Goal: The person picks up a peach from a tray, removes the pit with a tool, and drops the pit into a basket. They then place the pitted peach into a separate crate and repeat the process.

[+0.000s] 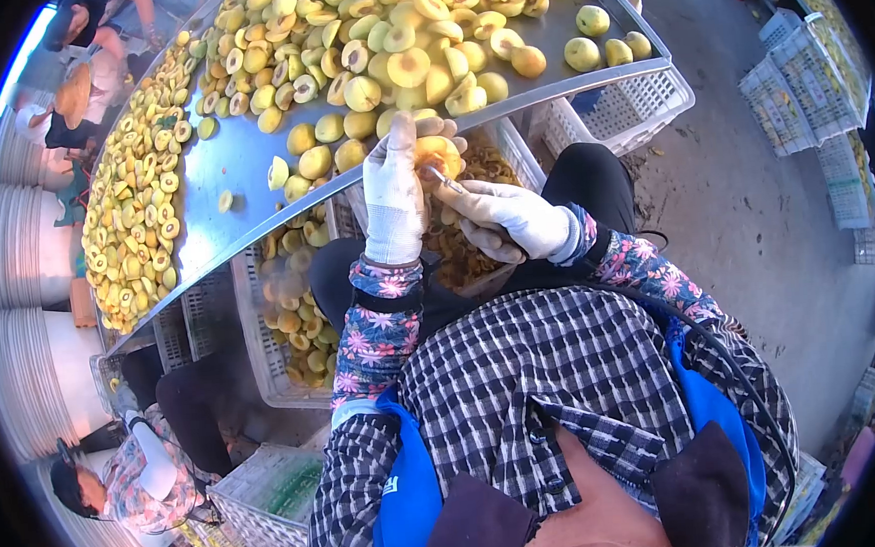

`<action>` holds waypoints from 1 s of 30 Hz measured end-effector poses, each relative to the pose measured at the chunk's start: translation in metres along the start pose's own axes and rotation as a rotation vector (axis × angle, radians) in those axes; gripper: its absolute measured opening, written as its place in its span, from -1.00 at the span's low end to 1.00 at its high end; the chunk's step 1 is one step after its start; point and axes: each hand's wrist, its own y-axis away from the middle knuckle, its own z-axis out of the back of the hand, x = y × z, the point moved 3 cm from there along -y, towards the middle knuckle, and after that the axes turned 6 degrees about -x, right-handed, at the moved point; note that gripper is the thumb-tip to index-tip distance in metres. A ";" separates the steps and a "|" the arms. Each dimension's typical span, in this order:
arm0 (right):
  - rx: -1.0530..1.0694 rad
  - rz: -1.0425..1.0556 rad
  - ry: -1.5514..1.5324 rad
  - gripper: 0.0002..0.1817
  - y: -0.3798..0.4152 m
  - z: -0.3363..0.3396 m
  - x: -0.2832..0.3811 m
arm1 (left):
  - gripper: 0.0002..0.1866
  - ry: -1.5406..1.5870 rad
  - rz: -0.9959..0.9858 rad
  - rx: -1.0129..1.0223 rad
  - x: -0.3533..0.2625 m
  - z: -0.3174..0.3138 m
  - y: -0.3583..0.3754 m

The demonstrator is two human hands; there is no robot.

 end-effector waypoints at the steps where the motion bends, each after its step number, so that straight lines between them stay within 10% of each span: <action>1: 0.035 -0.042 -0.062 -0.68 0.001 -0.001 0.000 | -0.52 0.131 -0.007 -0.049 -0.002 -0.004 0.002; 15: 0.355 -0.219 -0.417 -0.61 0.004 0.022 -0.016 | -0.45 0.334 0.159 -0.039 0.022 0.019 -0.004; 18: -0.011 -0.214 0.468 -0.62 0.018 0.018 -0.001 | -0.47 0.429 0.194 -0.176 0.009 0.058 0.006; 19: 0.177 0.360 1.012 -0.59 0.011 0.043 -0.022 | -0.47 0.435 0.171 -0.165 0.004 0.083 0.009; 20: 0.007 -0.043 1.308 -0.49 0.017 0.036 -0.017 | -0.59 0.098 -0.170 -0.147 -0.006 0.106 0.022; 21: 0.050 0.006 1.321 -0.46 0.020 0.042 -0.027 | -0.62 -0.726 -0.412 -0.280 -0.021 0.145 0.030; 23: 0.092 0.049 1.368 -0.45 0.023 0.054 -0.046 | -0.61 -1.433 -0.825 -0.352 -0.056 0.182 0.056; 24: 0.100 0.066 1.374 -0.45 0.023 0.055 -0.050 | -0.57 -0.720 -0.306 -0.512 -0.042 0.233 0.044; 26: 0.125 -0.016 1.371 -0.46 0.022 0.047 -0.046 | -0.57 -1.171 -0.286 -0.622 -0.048 0.239 0.042; 30: 0.108 0.009 1.382 -0.47 0.016 0.034 -0.041 | -0.56 -0.936 -0.222 -0.247 -0.040 0.138 -0.004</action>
